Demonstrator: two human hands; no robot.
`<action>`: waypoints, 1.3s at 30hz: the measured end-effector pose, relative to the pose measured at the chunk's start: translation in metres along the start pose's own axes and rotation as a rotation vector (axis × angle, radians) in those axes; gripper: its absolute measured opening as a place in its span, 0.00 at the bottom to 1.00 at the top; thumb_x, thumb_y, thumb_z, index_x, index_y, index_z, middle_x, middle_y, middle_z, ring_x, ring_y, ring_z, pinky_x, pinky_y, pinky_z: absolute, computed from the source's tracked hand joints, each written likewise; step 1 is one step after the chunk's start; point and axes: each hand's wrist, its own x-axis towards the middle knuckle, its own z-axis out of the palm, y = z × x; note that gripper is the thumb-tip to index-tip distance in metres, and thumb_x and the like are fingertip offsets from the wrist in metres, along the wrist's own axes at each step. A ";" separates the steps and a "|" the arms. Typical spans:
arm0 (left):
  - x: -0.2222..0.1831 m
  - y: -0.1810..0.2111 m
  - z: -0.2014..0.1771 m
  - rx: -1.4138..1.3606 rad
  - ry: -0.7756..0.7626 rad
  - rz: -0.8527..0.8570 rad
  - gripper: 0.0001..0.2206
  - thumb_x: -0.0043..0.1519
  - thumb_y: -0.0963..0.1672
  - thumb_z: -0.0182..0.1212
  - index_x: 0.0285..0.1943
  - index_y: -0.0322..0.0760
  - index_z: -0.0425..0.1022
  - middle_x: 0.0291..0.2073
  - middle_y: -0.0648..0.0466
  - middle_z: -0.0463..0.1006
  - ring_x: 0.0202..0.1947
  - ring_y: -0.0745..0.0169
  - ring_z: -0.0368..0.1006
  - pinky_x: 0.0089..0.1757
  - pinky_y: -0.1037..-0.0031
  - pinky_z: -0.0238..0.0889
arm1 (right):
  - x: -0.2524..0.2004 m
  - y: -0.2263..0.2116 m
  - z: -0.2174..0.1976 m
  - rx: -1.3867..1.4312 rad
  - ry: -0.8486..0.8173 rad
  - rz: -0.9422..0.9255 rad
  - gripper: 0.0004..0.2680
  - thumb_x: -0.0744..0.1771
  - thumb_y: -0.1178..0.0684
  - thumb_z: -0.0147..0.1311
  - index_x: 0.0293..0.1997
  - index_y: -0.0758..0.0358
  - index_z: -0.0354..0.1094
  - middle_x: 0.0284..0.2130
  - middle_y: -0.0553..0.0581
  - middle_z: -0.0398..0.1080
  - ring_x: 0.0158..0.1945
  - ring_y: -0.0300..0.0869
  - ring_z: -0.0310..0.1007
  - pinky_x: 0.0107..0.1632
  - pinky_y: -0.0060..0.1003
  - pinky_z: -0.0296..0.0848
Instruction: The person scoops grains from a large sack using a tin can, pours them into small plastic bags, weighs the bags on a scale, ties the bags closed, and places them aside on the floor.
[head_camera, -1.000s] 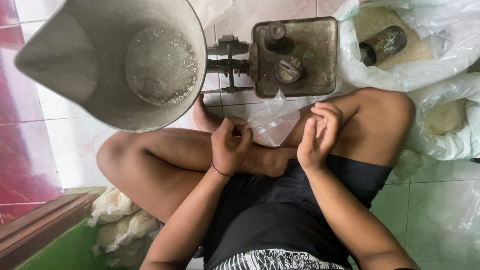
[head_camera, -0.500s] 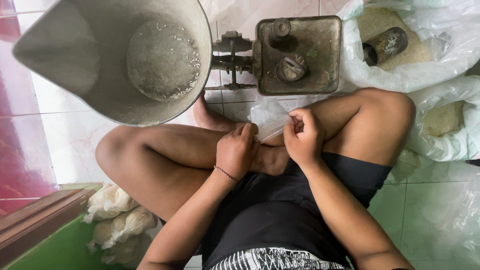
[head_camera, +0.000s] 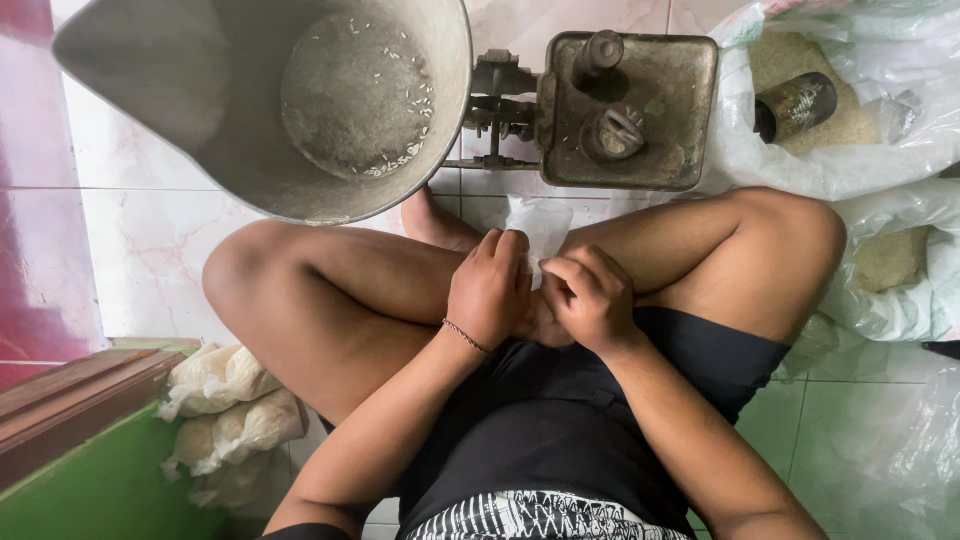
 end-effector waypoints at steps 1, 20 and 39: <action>0.001 -0.001 -0.001 -0.109 -0.043 -0.026 0.11 0.52 0.44 0.58 0.40 0.44 0.63 0.29 0.52 0.64 0.29 0.46 0.72 0.29 0.60 0.67 | 0.001 -0.002 0.000 -0.002 0.028 0.047 0.10 0.57 0.67 0.56 0.34 0.57 0.70 0.22 0.49 0.64 0.23 0.42 0.67 0.29 0.35 0.72; 0.004 -0.011 -0.021 -0.195 0.128 -0.018 0.12 0.52 0.44 0.61 0.41 0.43 0.63 0.28 0.51 0.64 0.27 0.44 0.72 0.28 0.59 0.69 | 0.027 0.013 -0.008 -0.050 0.126 0.402 0.06 0.62 0.66 0.60 0.34 0.61 0.68 0.17 0.51 0.67 0.15 0.40 0.64 0.22 0.32 0.63; 0.005 -0.015 -0.027 0.031 0.214 0.021 0.10 0.49 0.45 0.62 0.36 0.46 0.67 0.26 0.55 0.69 0.29 0.55 0.74 0.32 0.68 0.67 | 0.037 -0.003 -0.010 -0.133 -0.311 0.499 0.07 0.63 0.58 0.57 0.41 0.53 0.68 0.18 0.51 0.69 0.25 0.51 0.72 0.31 0.47 0.72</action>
